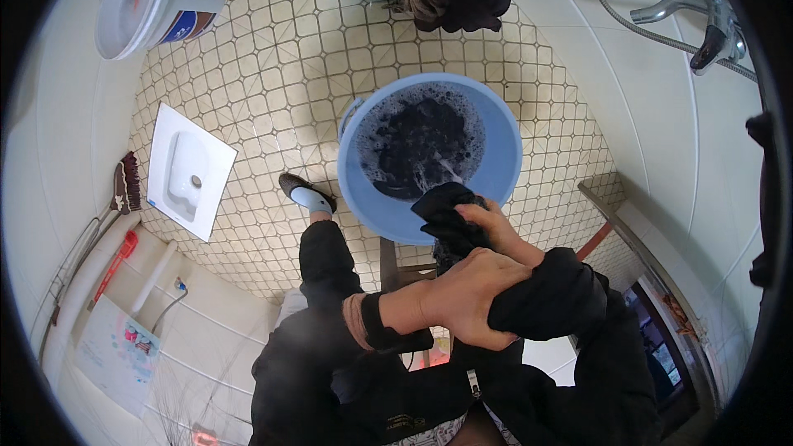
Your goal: The person hand-washes several dark garments in a blue bucket of soapy water, repeatedly submerging, agitating, and wringing each item. They transfer washed items to a second teal bucket and continue with additional pieces, including a brown cloth and a black garment.
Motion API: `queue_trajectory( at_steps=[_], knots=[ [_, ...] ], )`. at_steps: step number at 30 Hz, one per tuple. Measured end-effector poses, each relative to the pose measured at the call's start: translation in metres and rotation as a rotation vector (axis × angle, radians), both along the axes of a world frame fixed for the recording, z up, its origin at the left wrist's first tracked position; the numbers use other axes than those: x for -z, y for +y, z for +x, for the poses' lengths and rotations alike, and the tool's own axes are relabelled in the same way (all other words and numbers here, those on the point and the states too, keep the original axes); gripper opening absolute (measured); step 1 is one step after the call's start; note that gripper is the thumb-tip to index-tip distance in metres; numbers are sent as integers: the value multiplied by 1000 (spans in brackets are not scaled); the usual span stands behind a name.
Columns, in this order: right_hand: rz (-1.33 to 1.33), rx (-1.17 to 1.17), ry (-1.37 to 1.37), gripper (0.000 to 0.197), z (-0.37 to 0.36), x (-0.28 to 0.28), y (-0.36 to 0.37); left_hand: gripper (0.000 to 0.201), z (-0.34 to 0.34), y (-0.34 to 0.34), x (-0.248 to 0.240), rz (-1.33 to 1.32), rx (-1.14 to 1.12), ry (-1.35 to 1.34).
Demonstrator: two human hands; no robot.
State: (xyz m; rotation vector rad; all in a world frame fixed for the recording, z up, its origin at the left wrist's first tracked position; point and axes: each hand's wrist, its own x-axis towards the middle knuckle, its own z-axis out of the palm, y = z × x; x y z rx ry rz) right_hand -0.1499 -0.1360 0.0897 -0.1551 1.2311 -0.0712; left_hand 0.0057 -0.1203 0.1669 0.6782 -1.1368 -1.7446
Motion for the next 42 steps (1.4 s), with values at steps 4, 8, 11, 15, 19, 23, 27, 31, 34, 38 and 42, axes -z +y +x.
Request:
queue_trajectory(
  at_steps=[4, 8, 11, 15, 19, 23, 27, 31, 34, 38, 42],
  knots=[
    [-110, -174, 64, 38, -10, 38, 17, 59, -12, 0, 22, -48, -18, -42],
    [-409, 64, -75, 62, -18, 77, -52, 76, 16, -34, 72, 498, -231, -434],
    [-337, 207, -134, 89, -10, 92, -173, 39, 42, -127, 131, 621, -558, -139],
    [-733, 84, 83, 60, 45, 93, -265, 56, 100, -216, 155, 721, -685, 427],
    [-632, 111, -66, 49, 57, 63, -198, 67, 137, -155, 123, 496, -614, 407],
    [-324, -352, -40, 56, 16, 32, -118, 70, 123, -58, 83, 756, -620, 333],
    [-1362, -1305, 350, 82, -3, -4, -103, 63, 89, -9, 55, 905, -651, 337],
    [-1313, -977, -282, 100, 25, -42, -93, 57, 65, -15, 47, 1037, -750, 444],
    [-1419, -851, -166, 107, 46, -54, -93, 61, 69, -45, 47, 974, -689, 441],
    [-1529, -617, -122, 95, 43, -47, -138, 65, 80, -87, 58, 656, -675, 358],
    [-1453, -544, 188, 87, 30, -44, -204, 59, 117, -82, 78, 634, -613, -66]
  ],
)
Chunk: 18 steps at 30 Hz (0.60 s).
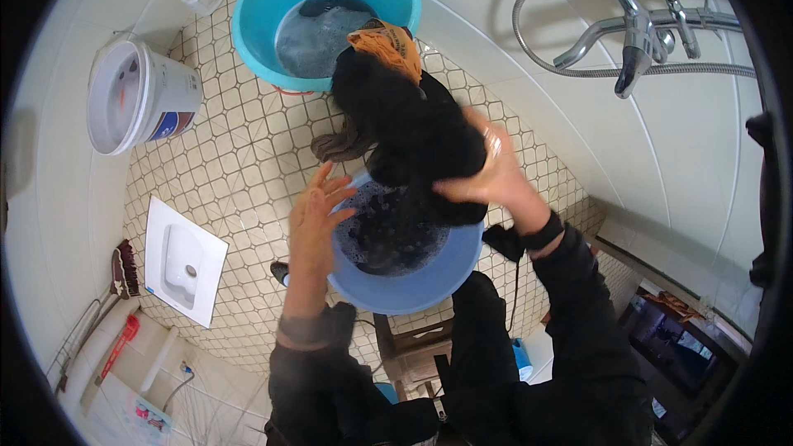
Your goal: The person hand-washes several dark garments in a blue bucket of soapy water, repeatedly submerging, agitating, and wringing each item. They transfer washed items to a second teal bucket and continue with additional pieces, including a brown cloth and a black garment.
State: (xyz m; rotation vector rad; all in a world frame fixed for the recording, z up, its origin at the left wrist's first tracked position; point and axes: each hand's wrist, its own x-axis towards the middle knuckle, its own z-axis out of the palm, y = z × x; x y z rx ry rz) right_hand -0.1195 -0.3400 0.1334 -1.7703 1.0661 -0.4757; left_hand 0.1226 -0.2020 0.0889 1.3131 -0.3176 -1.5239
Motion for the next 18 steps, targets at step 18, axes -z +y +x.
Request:
queue_trajectory(
  at_steps=[18],
  knots=[
    [-393, 87, 56, 122, 24, 185, -109, 43, 33, 102, 84, 383, 172, -335]
  ],
)
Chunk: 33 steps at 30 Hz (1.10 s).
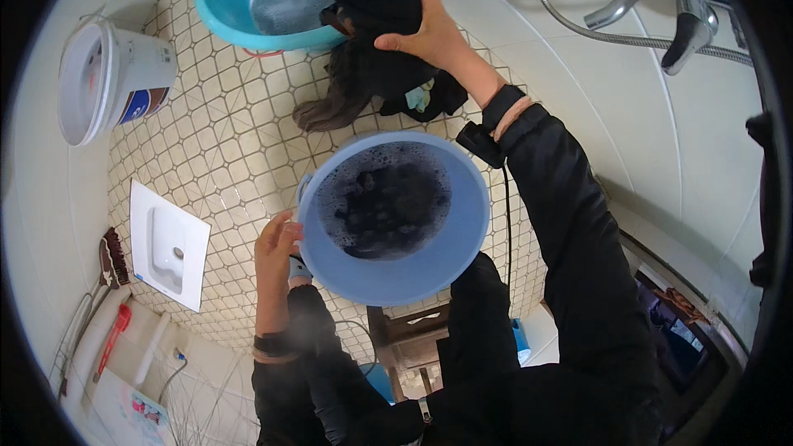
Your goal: The person hand-washes several dark garments in a blue bucket of soapy water, repeatedly submerging, agitating, and wringing each item. They transfer washed items to a second teal bucket and continue with additional pieces, including a brown cloth and a black garment.
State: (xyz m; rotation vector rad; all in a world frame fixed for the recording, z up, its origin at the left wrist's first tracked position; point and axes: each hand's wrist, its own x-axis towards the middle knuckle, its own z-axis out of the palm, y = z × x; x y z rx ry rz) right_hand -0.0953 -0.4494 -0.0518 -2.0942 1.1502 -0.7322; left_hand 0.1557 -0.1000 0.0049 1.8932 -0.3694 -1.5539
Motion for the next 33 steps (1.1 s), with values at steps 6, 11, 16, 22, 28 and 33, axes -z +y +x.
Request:
queue_trajectory(
  at_steps=[6, 11, 16, 22, 28, 33],
  knots=[
    [253, 5, -128, 113, -16, -13, 4, 38, -28, -30, 4, -75, 65, -62],
    [289, -25, -88, 106, -8, -10, 8, 38, -37, -54, -5, -112, 72, -69],
    [203, 21, -50, 91, 6, -9, 10, 36, -39, -61, -9, -154, 93, -79],
    [84, 121, -41, 64, 16, -35, 3, 33, -23, -51, -13, -142, 117, -106],
    [-158, 163, -184, 46, 36, -23, -10, 32, 21, -16, -13, -137, 130, -108],
    [-357, 156, 315, 51, 69, 2, -34, 31, 36, 8, 3, -89, 113, -95]
  ],
)
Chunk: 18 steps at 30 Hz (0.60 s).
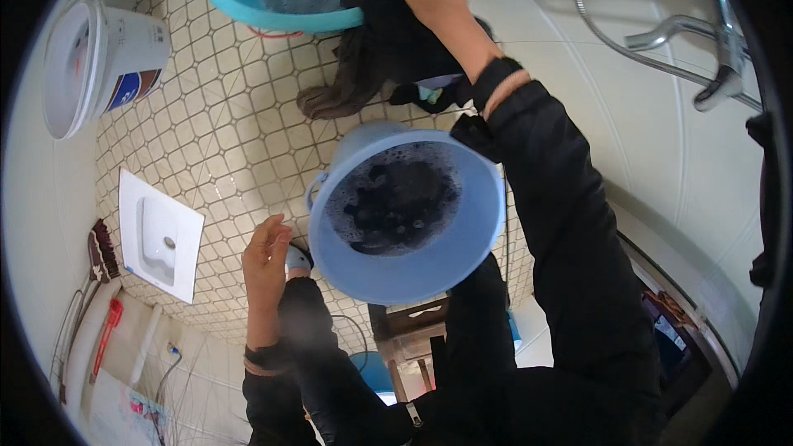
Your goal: The person hand-washes several dark garments in a blue bucket of soapy water, repeatedly submerging, agitating, and wringing each item. They transfer washed items to a second teal bucket and continue with additional pieces, including a brown cloth and a black garment.
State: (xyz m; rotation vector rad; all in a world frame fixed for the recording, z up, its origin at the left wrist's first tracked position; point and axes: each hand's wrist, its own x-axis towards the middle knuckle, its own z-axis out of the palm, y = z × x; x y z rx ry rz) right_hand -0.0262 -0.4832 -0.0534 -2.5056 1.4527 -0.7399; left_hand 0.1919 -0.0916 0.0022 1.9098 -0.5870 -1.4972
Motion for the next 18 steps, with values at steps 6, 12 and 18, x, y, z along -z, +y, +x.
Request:
queue_trajectory(
  at_steps=[6, 12, 18],
  knots=[
    [355, 2, 114, 74, -8, -27, 18, 33, -20, -3, -12, 6, -10, 30],
    [129, -76, -209, 63, -37, -55, 64, 35, -32, 0, -26, -20, -39, 23],
    [400, 24, -237, 56, -110, -77, 133, 39, -30, 24, -43, 83, -25, -25]
  ],
)
